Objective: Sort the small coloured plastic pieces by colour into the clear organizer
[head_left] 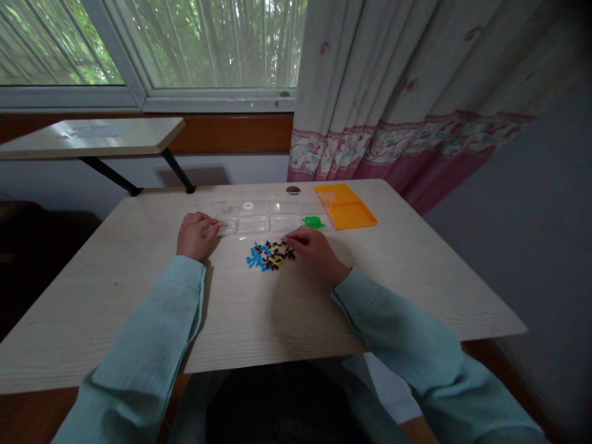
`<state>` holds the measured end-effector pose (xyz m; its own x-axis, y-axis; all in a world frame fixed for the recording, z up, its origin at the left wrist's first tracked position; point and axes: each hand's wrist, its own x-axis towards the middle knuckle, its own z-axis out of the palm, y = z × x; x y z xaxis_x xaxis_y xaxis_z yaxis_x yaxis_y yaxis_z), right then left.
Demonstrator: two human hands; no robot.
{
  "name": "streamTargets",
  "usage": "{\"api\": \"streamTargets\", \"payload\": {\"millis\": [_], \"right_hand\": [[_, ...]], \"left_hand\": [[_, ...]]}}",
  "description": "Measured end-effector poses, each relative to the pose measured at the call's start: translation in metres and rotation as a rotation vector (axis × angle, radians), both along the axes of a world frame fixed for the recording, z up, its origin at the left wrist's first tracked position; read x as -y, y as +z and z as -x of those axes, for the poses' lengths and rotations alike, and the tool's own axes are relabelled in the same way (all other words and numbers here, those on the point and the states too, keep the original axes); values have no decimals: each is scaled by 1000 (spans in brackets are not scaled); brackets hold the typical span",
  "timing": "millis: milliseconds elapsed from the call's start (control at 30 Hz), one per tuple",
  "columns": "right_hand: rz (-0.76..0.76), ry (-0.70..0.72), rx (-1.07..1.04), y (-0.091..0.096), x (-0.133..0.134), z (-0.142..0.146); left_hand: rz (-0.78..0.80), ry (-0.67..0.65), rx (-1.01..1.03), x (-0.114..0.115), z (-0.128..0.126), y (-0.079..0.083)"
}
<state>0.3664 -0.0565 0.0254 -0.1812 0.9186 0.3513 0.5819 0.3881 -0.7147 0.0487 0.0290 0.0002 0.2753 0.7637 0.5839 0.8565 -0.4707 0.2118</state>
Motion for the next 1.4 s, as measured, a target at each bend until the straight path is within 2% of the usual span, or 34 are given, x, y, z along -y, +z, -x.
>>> {"api": "streamTargets", "payload": {"millis": [267, 433, 533, 667, 833, 933, 1233, 1400], "right_hand": [[16, -2, 3, -1, 0, -1], [22, 0, 16, -1, 0, -2], [36, 8, 31, -3, -1, -2], [64, 28, 79, -8, -1, -2], [68, 196, 192, -7, 2, -2], [28, 235, 250, -5, 3, -2], [25, 288, 311, -7, 0, -5], [31, 288, 328, -7, 0, -4]], "left_hand": [[-58, -34, -3, 0, 1, 0], [-50, -69, 46, 5, -8, 4], [-47, -136, 59, 12, -21, 8], [-24, -311, 34, 28, -45, 12], [68, -525, -22, 48, -73, 13], [130, -615, -55, 55, -83, 13], [271, -718, -105, 65, -94, 10], [270, -737, -115, 68, -96, 8]]}}
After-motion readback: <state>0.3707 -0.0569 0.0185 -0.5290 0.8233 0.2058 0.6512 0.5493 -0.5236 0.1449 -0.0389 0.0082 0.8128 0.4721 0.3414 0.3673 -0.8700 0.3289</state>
